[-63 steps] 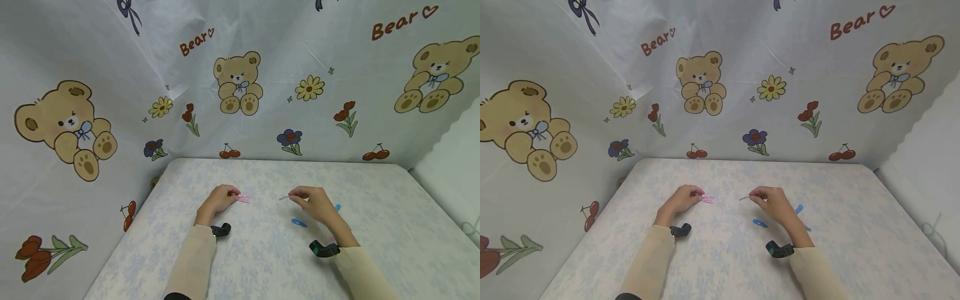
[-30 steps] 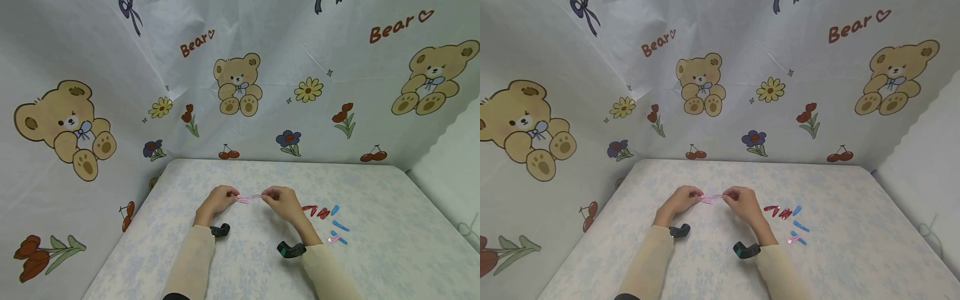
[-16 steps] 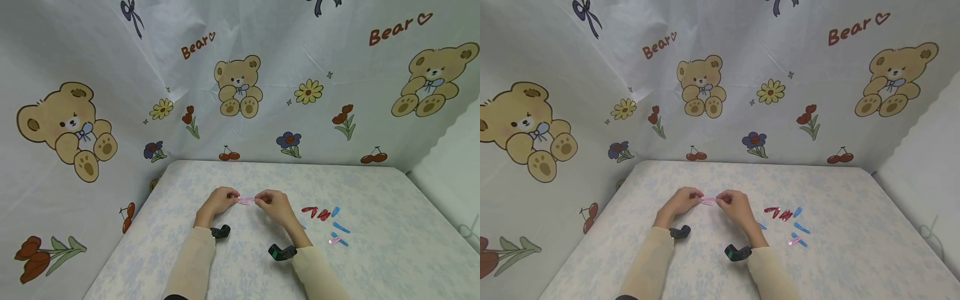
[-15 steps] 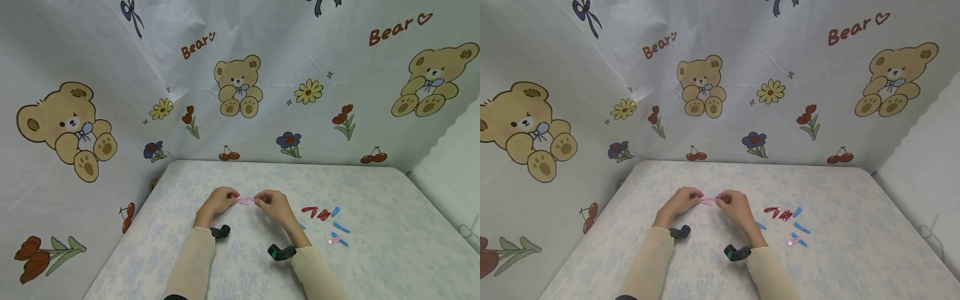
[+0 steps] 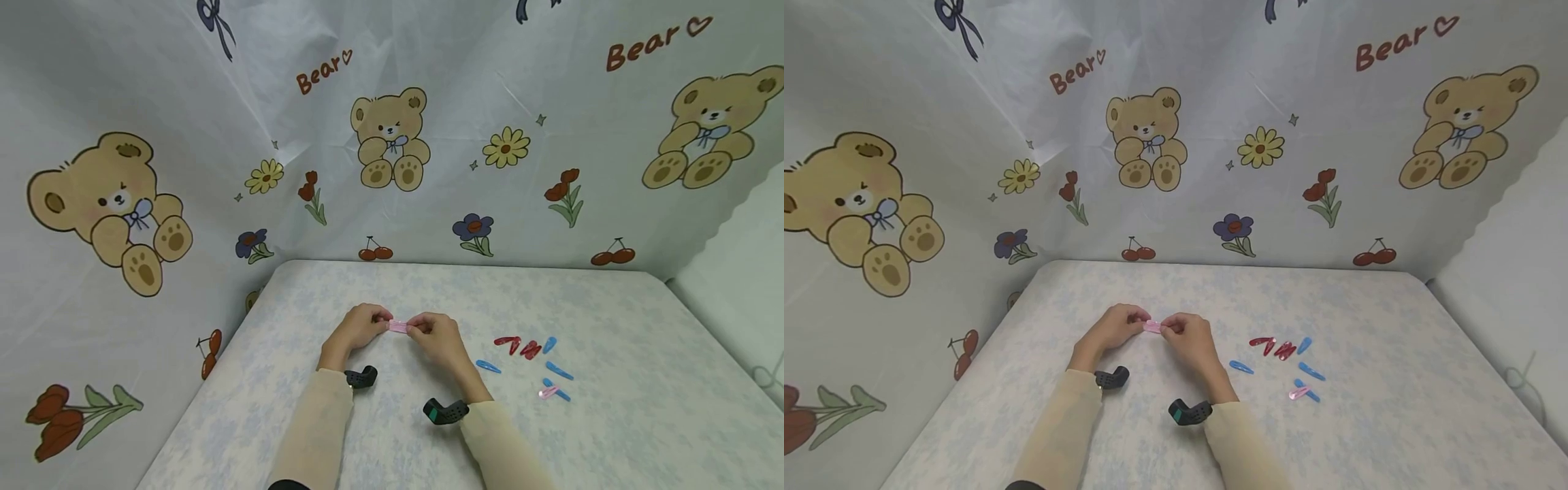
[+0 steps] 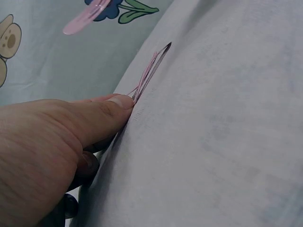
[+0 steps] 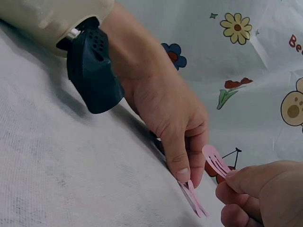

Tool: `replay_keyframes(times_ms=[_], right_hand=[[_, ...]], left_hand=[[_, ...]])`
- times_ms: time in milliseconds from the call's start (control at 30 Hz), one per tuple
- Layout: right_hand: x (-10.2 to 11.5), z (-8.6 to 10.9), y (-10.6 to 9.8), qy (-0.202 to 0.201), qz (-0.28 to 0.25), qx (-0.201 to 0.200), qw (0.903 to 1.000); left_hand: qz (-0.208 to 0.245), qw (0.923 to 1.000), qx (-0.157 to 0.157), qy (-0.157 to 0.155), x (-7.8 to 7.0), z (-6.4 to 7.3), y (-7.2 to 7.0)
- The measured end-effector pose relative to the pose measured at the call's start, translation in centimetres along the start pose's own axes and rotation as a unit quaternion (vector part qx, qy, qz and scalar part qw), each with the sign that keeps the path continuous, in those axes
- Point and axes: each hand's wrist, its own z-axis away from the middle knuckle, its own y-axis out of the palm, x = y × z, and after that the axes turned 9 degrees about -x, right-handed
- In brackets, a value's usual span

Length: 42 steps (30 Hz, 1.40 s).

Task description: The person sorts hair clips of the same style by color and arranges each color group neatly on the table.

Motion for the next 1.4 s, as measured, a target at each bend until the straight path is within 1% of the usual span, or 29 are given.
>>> replay_keyframes(times_ms=[100,167,333,600,667,867,1200,1400], right_hand=[[-0.2,0.0,0.4,0.005,0.016,-0.004,0.9998],[-0.2,0.1,0.6,0.012,0.021,-0.009,0.9997],[-0.2,0.2,1.2,0.013,0.03,-0.021,0.9992],[0.0,0.6,2.0,0.014,0.059,-0.022,0.9979],[0.1,0.7,2.0,0.011,0.065,-0.023,0.9976],[-0.1,0.7,2.1,-0.023,0.091,-0.03,0.9951],[0.0,0.4,2.1,-0.018,0.1,-0.026,0.9945],[-0.2,0.6,2.1,-0.035,0.102,-0.035,0.9935]], left_hand=[[0.0,1.0,0.0,-0.001,0.0,-0.1,0.0],[-0.003,1.0,0.001,0.005,0.0,-0.2,0.1],[-0.005,0.9999,0.0,0.015,0.0,-0.2,0.0],[-0.006,0.9999,-0.001,0.01,0.2,0.1,-0.3],[-0.004,1.0,0.0,0.009,0.2,0.1,-0.2],[-0.004,0.9999,-0.005,0.014,0.2,-0.1,-0.1],[-0.003,0.9998,-0.003,0.018,0.1,-0.2,0.0],[-0.006,0.9998,-0.003,0.02,0.2,-0.2,0.0]])
